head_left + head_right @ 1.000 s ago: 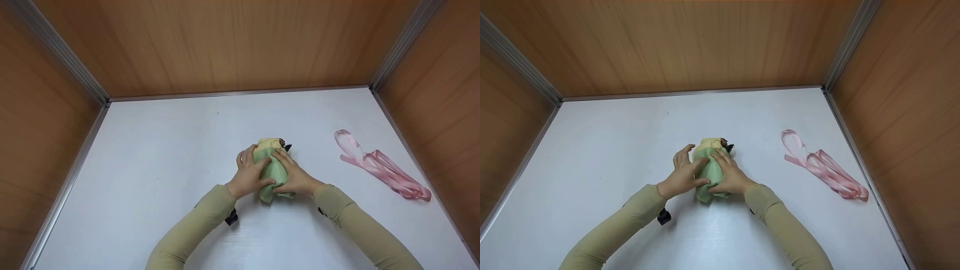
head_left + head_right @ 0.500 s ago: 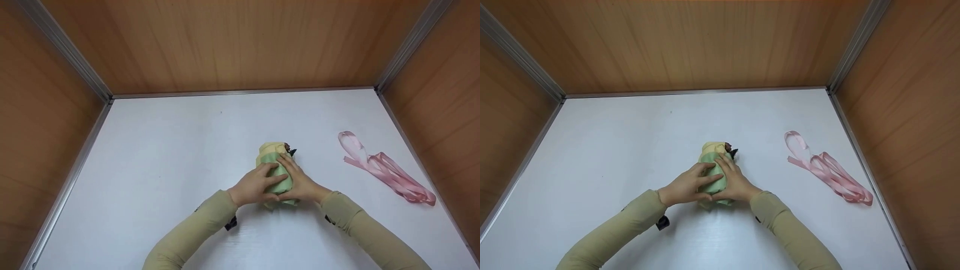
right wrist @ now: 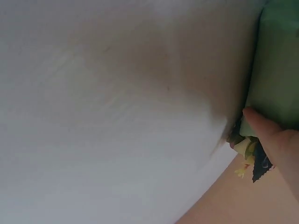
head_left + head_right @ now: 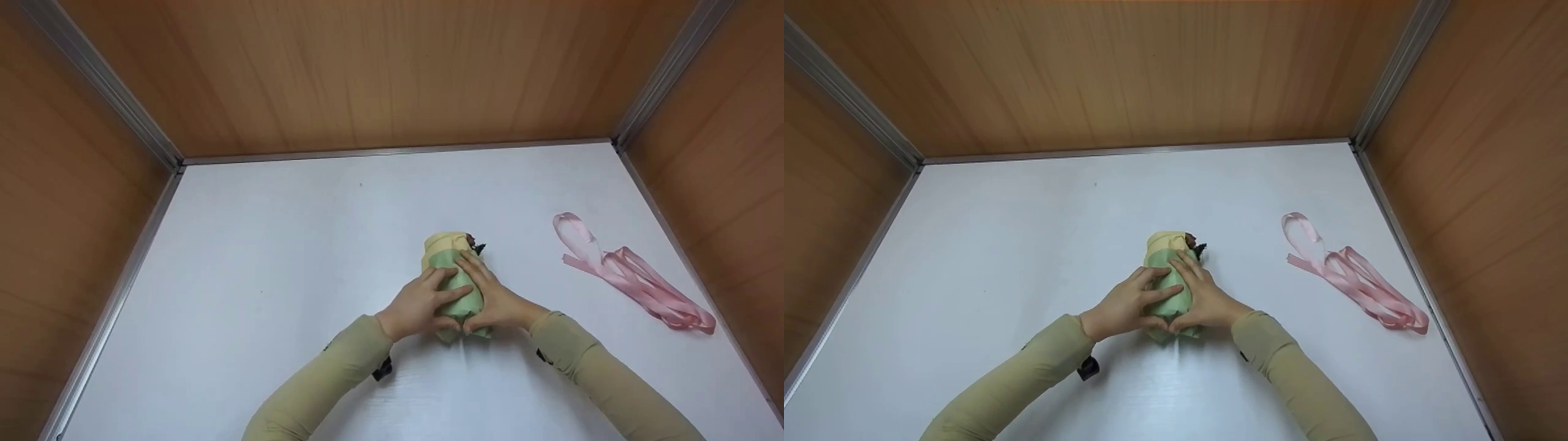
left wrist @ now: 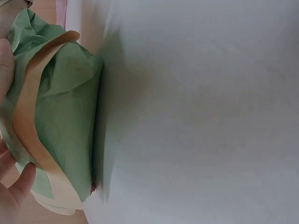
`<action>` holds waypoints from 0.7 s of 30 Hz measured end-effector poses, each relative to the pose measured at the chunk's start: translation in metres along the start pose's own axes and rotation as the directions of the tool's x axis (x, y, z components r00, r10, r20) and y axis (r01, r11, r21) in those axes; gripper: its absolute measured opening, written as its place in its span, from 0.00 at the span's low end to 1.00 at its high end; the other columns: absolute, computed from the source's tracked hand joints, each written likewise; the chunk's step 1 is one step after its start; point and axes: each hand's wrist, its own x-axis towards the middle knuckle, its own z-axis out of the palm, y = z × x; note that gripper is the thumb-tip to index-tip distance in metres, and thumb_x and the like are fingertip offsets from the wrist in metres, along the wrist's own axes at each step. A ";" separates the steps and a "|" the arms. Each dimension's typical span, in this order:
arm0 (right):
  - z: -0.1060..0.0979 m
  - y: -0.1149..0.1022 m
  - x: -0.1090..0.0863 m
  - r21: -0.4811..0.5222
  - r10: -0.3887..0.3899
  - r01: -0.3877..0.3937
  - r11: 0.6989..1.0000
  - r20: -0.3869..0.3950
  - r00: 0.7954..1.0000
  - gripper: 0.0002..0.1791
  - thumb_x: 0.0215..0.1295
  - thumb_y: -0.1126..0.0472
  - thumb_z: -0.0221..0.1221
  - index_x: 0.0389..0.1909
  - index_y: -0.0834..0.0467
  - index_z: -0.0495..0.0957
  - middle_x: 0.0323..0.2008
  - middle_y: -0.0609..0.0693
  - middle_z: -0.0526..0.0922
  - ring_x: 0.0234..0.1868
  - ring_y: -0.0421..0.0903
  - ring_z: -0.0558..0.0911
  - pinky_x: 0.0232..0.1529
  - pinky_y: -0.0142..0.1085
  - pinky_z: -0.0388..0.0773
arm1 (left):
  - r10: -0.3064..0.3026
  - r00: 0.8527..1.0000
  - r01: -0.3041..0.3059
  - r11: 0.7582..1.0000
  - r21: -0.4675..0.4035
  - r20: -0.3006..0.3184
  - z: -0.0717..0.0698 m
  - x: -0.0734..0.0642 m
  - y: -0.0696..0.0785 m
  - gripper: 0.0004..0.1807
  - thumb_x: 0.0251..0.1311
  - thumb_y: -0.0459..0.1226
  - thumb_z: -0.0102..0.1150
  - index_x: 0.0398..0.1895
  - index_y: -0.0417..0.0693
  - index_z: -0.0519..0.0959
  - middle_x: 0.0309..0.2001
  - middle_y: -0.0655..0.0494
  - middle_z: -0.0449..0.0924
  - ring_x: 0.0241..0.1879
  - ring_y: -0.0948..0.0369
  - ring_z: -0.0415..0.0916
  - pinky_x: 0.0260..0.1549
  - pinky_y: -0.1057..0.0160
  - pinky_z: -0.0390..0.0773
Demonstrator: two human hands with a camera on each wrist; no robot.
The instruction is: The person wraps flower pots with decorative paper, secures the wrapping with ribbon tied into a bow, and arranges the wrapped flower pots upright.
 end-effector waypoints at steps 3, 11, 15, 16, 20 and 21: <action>-0.008 -0.002 -0.001 -0.021 -0.020 0.022 1.000 0.081 0.997 0.73 0.35 0.46 0.77 0.75 0.56 0.35 0.74 0.59 0.28 0.72 0.66 0.32 0.63 0.68 0.48 | -0.014 1.000 0.014 1.000 0.002 -0.010 0.001 -0.001 0.001 0.36 0.54 0.57 0.61 0.66 0.59 0.69 0.64 0.48 0.63 0.62 0.55 0.63 0.59 0.59 0.70; -0.024 -0.005 -0.001 -0.034 -0.016 0.023 0.999 0.201 0.980 0.70 0.37 0.53 0.77 0.75 0.55 0.37 0.75 0.55 0.28 0.74 0.62 0.33 0.66 0.64 0.49 | -0.009 0.999 0.010 1.000 0.013 -0.043 0.002 -0.003 0.000 0.35 0.52 0.57 0.62 0.65 0.58 0.70 0.63 0.48 0.65 0.61 0.55 0.64 0.58 0.60 0.71; -0.013 0.001 0.000 -0.083 -0.066 0.071 0.994 0.061 0.996 0.62 0.41 0.52 0.76 0.74 0.54 0.47 0.75 0.55 0.38 0.74 0.62 0.39 0.65 0.63 0.52 | -0.020 0.998 0.020 1.000 0.003 -0.055 0.003 -0.004 0.000 0.37 0.49 0.58 0.63 0.65 0.58 0.70 0.62 0.48 0.65 0.61 0.54 0.64 0.58 0.60 0.71; -0.010 0.003 -0.001 -0.089 -0.078 0.079 0.993 0.020 0.997 0.60 0.41 0.53 0.75 0.74 0.54 0.49 0.75 0.54 0.41 0.74 0.62 0.41 0.65 0.63 0.53 | -0.022 0.998 0.022 1.000 -0.002 -0.054 0.004 -0.004 0.000 0.38 0.49 0.58 0.62 0.65 0.58 0.70 0.62 0.48 0.65 0.61 0.54 0.64 0.57 0.60 0.72; 0.000 0.010 -0.001 -0.124 -0.097 0.084 0.989 -0.099 0.990 0.56 0.39 0.58 0.74 0.72 0.53 0.55 0.74 0.53 0.47 0.73 0.61 0.47 0.64 0.61 0.57 | -0.024 0.998 0.024 1.000 -0.005 -0.061 0.007 -0.004 0.001 0.35 0.52 0.57 0.62 0.65 0.59 0.70 0.63 0.49 0.65 0.60 0.55 0.65 0.56 0.60 0.73; 0.002 0.010 -0.001 -0.130 -0.097 0.082 0.988 -0.113 0.989 0.56 0.39 0.59 0.74 0.72 0.53 0.55 0.74 0.53 0.48 0.73 0.61 0.48 0.64 0.61 0.57 | -0.026 0.997 0.026 1.000 -0.002 -0.066 0.008 -0.004 0.001 0.35 0.53 0.56 0.62 0.64 0.59 0.70 0.62 0.49 0.65 0.60 0.55 0.65 0.56 0.61 0.73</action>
